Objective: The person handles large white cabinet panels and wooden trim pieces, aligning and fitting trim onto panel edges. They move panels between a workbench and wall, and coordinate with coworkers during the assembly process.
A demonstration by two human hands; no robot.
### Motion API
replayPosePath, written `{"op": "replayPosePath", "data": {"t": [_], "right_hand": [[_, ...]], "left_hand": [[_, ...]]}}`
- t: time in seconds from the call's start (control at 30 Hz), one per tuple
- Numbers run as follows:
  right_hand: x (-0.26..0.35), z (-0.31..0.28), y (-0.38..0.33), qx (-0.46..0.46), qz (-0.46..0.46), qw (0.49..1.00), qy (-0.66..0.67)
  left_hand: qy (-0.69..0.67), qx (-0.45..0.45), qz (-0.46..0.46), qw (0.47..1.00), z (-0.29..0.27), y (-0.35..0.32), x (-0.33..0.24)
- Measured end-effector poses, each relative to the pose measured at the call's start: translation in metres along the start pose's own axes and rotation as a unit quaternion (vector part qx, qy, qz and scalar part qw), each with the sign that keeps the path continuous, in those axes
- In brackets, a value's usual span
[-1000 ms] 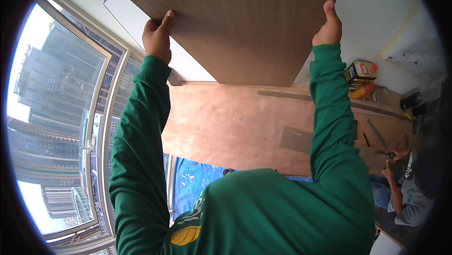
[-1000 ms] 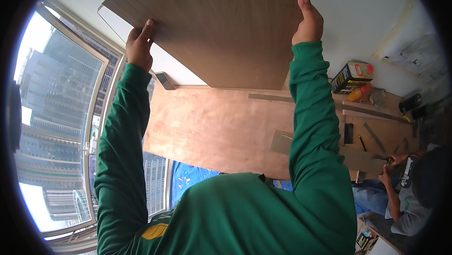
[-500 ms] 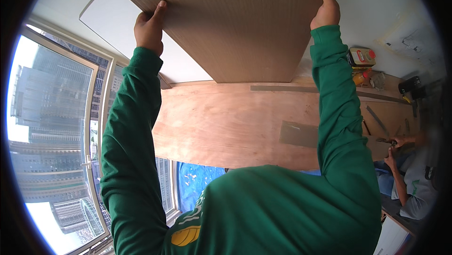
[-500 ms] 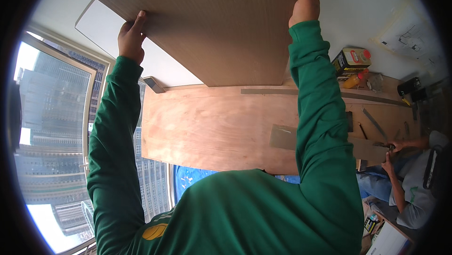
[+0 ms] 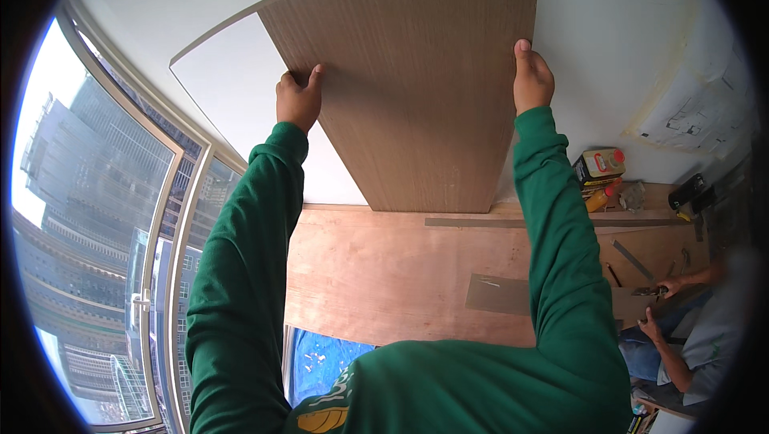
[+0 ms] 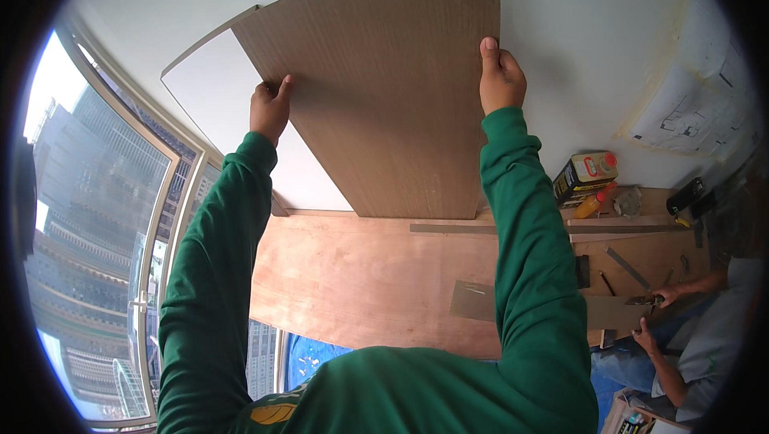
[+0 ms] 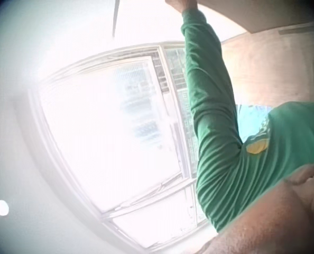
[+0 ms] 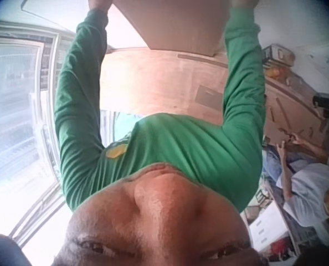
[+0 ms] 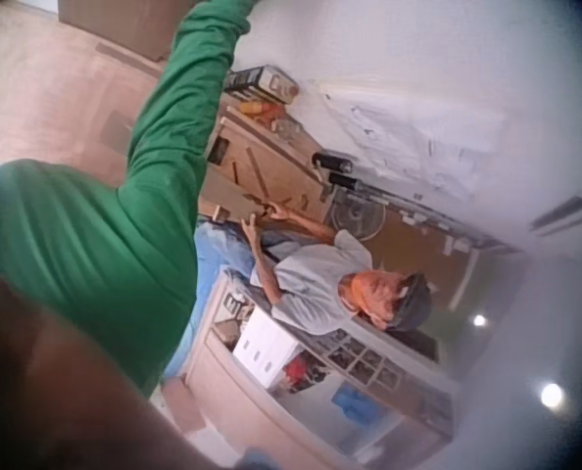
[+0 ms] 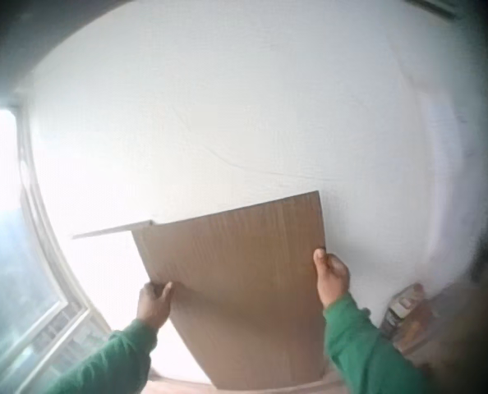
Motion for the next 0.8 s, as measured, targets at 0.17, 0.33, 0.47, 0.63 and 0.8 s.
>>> {"op": "replayPosePath", "data": {"t": [0.17, 0.33, 0.47, 0.63, 0.8], "right_hand": [[0.011, 0.001, 0.015, 0.057, -0.015, 0.984, -0.168], [0.006, 0.001, 0.023, 0.109, 0.011, 0.973, -0.205], [0.0, 0.001, 0.025, 0.121, 0.006, 0.972, -0.199], [-0.005, -0.003, 0.025, 0.067, 0.001, 0.991, -0.115], [-0.006, -0.018, 0.034, 0.061, 0.002, 0.989, -0.137]], "left_hand": [[0.098, 0.033, -0.041, 0.994, 0.008, 0.009, -0.006], [0.117, 0.028, -0.045, 0.992, 0.004, 0.011, -0.017], [0.113, 0.036, -0.054, 0.991, 0.0, 0.011, -0.016], [0.071, 0.078, -0.068, 0.992, -0.002, 0.009, -0.018], [0.079, 0.095, -0.031, 0.992, 0.006, 0.008, -0.031]]}}
Point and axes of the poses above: each hand's wrist, its own y-axis towards the middle knuckle, its own z-axis out of the palm, x = y × z, the point moved 9 cm from there along y, towards the middle knuckle, and after that the axes turned 10 degrees about -z, right-handed, at the moved point
